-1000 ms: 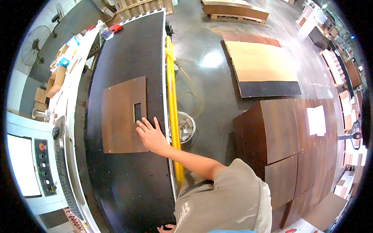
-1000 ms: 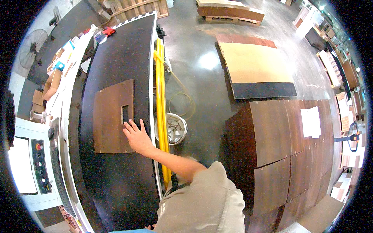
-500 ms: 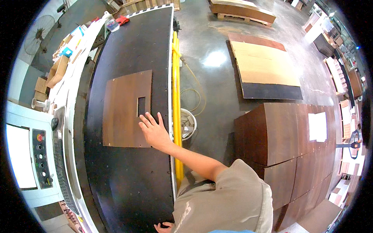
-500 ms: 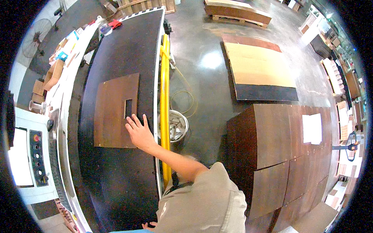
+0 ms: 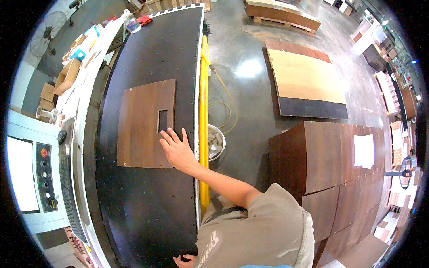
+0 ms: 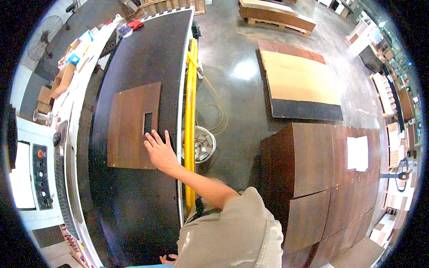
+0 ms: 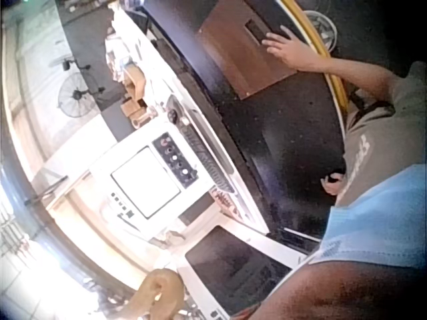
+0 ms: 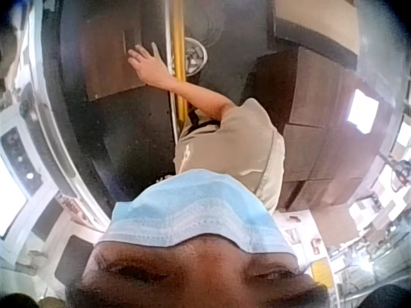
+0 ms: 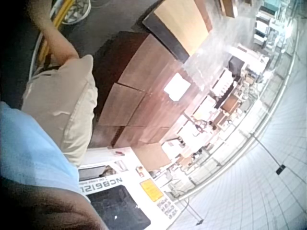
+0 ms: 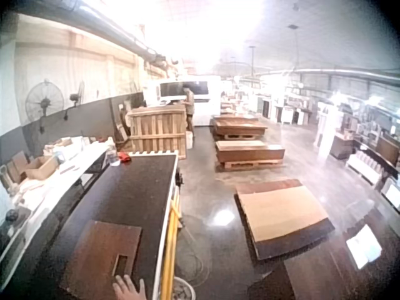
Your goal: The person moves large wooden panels and a stack of panels using a manual pallet jack in a workshop. They then place individual panels onto a CNC drilling machine.
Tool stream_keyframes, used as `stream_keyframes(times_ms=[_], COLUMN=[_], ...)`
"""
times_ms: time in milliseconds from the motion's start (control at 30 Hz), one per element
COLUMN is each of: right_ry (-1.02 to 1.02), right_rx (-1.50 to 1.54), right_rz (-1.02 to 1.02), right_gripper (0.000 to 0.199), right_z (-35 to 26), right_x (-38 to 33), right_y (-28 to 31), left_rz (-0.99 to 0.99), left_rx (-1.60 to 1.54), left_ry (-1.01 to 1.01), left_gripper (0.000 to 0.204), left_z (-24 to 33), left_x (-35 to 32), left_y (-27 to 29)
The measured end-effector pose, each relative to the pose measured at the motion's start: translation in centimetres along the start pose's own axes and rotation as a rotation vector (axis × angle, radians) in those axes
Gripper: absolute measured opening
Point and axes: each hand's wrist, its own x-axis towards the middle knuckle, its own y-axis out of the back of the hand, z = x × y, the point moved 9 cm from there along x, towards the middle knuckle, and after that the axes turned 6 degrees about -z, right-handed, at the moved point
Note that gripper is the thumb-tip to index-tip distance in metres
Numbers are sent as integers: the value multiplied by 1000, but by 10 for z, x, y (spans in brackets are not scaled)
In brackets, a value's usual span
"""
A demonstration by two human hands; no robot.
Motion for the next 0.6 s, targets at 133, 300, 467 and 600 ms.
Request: stream_keyframes(times_ms=[133, 300, 467, 600], right_ry=[-12, -7, -12, -3], right_rx=[-22, -8, -18, 4], right_rz=[-20, 23, 41, 61], right_gripper=[42, 40, 38, 37], right_z=[-1, 0, 0, -4], right_x=[0, 0, 0, 0], right_y=[3, 2, 0, 3], left_rz=[14, 40, 51, 61], left_rx=[12, 35, 43, 70], left_ry=[38, 82, 125, 154], left_gripper=[27, 27, 26, 26], left_z=[5, 15, 69, 29], left_x=[-14, -4, 12, -2], left_y=[8, 13, 28, 19])
